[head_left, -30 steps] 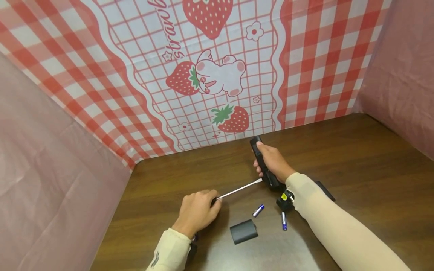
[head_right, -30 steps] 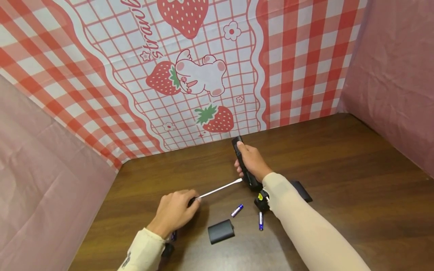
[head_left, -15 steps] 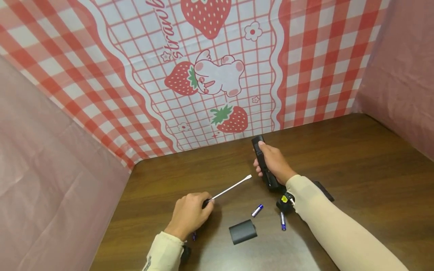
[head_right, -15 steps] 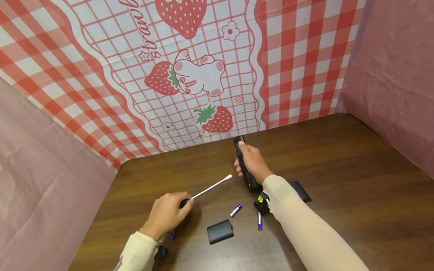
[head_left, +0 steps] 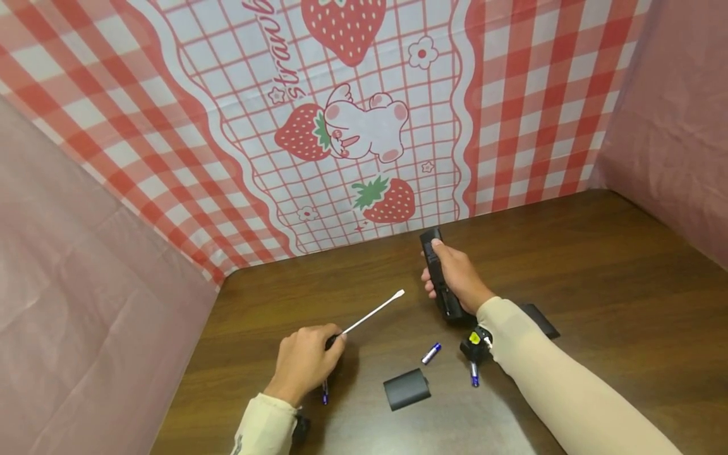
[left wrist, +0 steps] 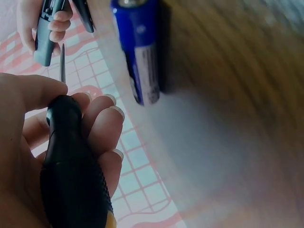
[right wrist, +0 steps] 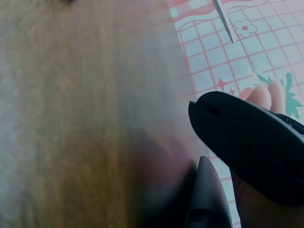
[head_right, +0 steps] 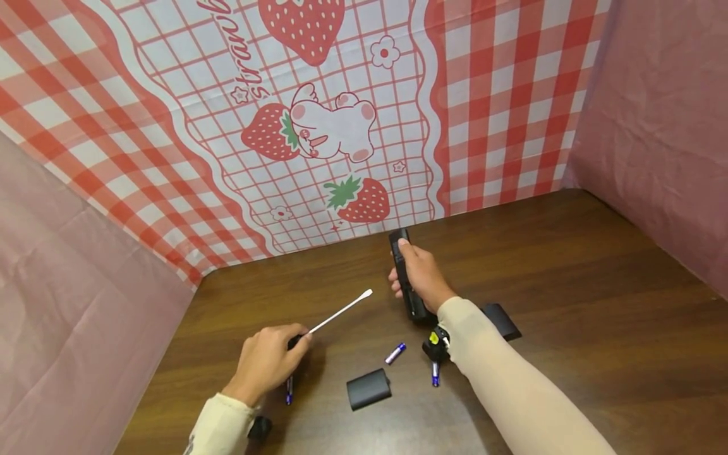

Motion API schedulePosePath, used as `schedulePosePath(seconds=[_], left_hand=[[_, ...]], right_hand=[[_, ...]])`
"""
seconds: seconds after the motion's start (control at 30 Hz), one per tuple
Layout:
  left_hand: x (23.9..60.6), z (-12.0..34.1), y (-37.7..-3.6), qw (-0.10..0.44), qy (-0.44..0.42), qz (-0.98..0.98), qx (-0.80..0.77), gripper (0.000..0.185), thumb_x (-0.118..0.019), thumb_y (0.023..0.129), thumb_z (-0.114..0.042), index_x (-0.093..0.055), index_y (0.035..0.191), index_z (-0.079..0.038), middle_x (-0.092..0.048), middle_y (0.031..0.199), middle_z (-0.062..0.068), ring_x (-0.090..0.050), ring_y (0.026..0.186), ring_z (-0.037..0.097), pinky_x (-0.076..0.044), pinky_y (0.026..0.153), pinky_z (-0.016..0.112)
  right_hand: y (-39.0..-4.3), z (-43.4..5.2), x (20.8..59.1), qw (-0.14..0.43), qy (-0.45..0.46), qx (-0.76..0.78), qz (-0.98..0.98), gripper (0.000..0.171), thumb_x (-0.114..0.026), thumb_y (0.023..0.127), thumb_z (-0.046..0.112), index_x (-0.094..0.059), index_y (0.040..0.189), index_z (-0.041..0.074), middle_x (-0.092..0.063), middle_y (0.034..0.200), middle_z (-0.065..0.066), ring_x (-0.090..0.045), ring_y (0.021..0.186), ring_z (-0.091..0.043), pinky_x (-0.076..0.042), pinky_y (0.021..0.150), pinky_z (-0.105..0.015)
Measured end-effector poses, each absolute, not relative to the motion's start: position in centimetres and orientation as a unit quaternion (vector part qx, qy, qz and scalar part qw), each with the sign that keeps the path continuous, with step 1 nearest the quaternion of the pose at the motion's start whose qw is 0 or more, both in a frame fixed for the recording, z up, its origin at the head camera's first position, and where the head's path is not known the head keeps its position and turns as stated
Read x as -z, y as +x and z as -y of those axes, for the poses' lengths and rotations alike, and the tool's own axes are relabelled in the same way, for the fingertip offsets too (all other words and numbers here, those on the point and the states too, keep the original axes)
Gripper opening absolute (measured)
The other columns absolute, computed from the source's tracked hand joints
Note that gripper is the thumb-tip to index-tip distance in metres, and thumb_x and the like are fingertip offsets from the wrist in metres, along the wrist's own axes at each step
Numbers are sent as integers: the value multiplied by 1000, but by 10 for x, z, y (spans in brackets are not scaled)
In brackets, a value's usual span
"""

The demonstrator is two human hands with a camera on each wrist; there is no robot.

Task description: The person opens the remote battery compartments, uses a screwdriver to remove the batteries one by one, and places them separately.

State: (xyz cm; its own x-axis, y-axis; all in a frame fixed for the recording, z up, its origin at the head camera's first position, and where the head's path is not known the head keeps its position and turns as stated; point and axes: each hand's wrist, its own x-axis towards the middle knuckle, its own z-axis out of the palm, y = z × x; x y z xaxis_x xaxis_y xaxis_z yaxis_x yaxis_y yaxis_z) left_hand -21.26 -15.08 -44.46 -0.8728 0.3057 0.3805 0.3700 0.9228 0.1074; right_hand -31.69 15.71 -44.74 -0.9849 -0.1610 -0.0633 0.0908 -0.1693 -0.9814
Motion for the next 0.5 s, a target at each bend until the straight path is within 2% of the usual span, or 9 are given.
schedulePosePath(seconds=[0.33,0.5], left_hand=[[446,167,-214,162,-136,967,140,11,-70,92,-34,-78,94,-26,-75,97,-7,-72,88,21,-53,61,48],[447,175,-216,144,-109,968,177,11,-72,93,-33,-78,95,-25,-73,96,-6,-70,89,20,-53,66,48]], right_hand=[[-313,-158,447,106,-29,778,-618,71,-35,105,55,-36,144,-4,-60,81,-9,-59,60,-15,-55,55,-33],[-313,-156,446,112,-27,776,-620,72,-36,105,56,-36,144,-4,-61,81,-9,-60,60,-16,-55,56,-33]])
